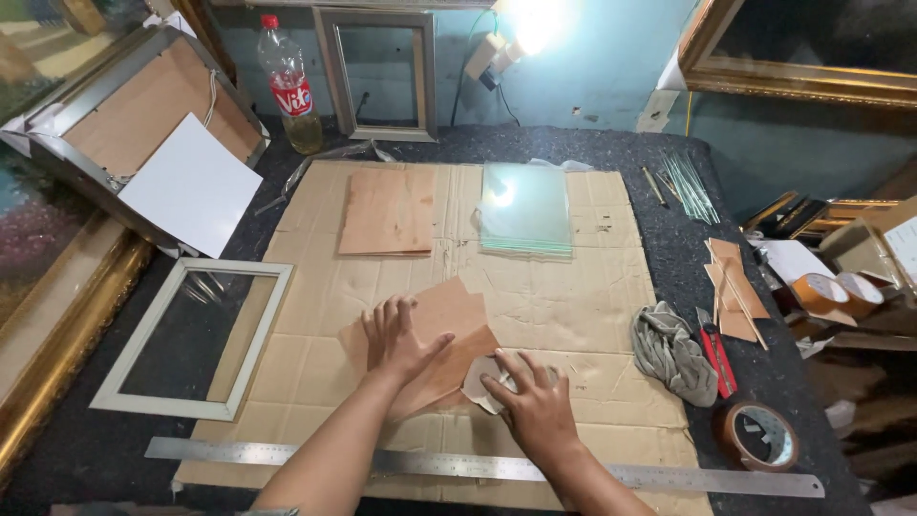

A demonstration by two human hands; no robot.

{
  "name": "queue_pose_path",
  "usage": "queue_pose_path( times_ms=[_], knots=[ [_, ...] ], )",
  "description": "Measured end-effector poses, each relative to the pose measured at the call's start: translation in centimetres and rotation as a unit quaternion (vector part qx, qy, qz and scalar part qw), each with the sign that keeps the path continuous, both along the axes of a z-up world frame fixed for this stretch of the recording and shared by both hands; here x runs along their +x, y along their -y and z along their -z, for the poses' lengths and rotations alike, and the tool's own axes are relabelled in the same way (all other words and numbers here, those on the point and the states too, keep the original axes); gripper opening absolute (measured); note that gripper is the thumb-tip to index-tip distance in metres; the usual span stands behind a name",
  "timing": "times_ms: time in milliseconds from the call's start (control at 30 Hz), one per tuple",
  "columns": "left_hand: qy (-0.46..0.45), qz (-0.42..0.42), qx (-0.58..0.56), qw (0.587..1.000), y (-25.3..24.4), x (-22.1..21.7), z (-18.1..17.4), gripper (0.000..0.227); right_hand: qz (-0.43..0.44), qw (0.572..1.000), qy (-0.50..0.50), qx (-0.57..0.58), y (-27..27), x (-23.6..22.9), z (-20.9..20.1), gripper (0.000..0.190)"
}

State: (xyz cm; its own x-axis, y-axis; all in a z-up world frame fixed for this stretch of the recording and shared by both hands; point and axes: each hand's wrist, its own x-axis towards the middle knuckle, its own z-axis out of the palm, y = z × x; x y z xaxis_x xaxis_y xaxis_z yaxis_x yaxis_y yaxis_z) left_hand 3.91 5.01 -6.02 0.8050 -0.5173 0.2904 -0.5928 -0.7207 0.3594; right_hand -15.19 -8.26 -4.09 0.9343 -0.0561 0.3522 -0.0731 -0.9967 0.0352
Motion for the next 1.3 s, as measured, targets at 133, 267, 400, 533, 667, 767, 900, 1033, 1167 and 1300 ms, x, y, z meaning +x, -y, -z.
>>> queue_pose_path(
  times_ms=[133, 267, 400, 533, 667, 767, 900, 1033, 1167, 1300],
  knots=[
    [0.018, -0.05, -0.018, 0.998, -1.3, 0.4, 1.2, 0.079, -0.042, 0.998, 0.038, -0.011, 1.2, 1.6, 0.5, 0.058],
    [0.05, -0.026, -0.058, 0.997, -1.8, 1.3, 1.0, 0.078, -0.029, 0.998, 0.026, 0.044, 2.1, 1.7, 1.9, 0.062],
    [0.016, 0.062, -0.02, 0.998, -1.3, 1.8, 0.4, 0.071, 0.051, 0.951, 0.125, 0.279, 1.7, 0.0, -0.7, 0.029],
    [-0.034, 0.072, 0.004, 0.997, -1.2, 3.0, 0.3, 0.068, 0.217, 0.724, 0.259, 0.601, 1.6, -0.2, -4.0, 0.023],
    [0.042, 0.076, -0.014, 0.996, -0.4, 3.0, -1.2, 0.061, 0.308, 0.637, 0.16, 0.689, 3.1, 0.3, -5.5, 0.028],
    [-0.07, 0.096, -0.133, 0.984, 1.3, -1.1, -6.4, 0.029, 0.246, 0.533, 0.152, 0.795, 3.4, 1.0, -4.9, 0.023],
    [-0.414, 0.081, -0.212, 0.882, 1.3, -7.9, -14.4, 0.033, 0.17, 0.417, 0.121, 0.885, 1.2, 1.4, -7.2, 0.022],
    [-0.436, 0.107, -0.231, 0.863, 1.2, -9.8, -13.2, 0.059, 0.12, 0.42, 0.101, 0.894, 1.4, 1.2, -6.0, 0.023],
    [-0.414, 0.092, -0.271, 0.864, 1.2, -9.9, -10.7, 0.034, 0.196, 0.536, 0.062, 0.819, 1.4, 1.3, -6.6, 0.028],
    [-0.433, 0.055, -0.214, 0.874, 1.0, -9.5, -11.8, 0.023, 0.214, 0.735, -0.033, 0.642, 1.4, 1.2, -8.7, 0.058]
  ],
)
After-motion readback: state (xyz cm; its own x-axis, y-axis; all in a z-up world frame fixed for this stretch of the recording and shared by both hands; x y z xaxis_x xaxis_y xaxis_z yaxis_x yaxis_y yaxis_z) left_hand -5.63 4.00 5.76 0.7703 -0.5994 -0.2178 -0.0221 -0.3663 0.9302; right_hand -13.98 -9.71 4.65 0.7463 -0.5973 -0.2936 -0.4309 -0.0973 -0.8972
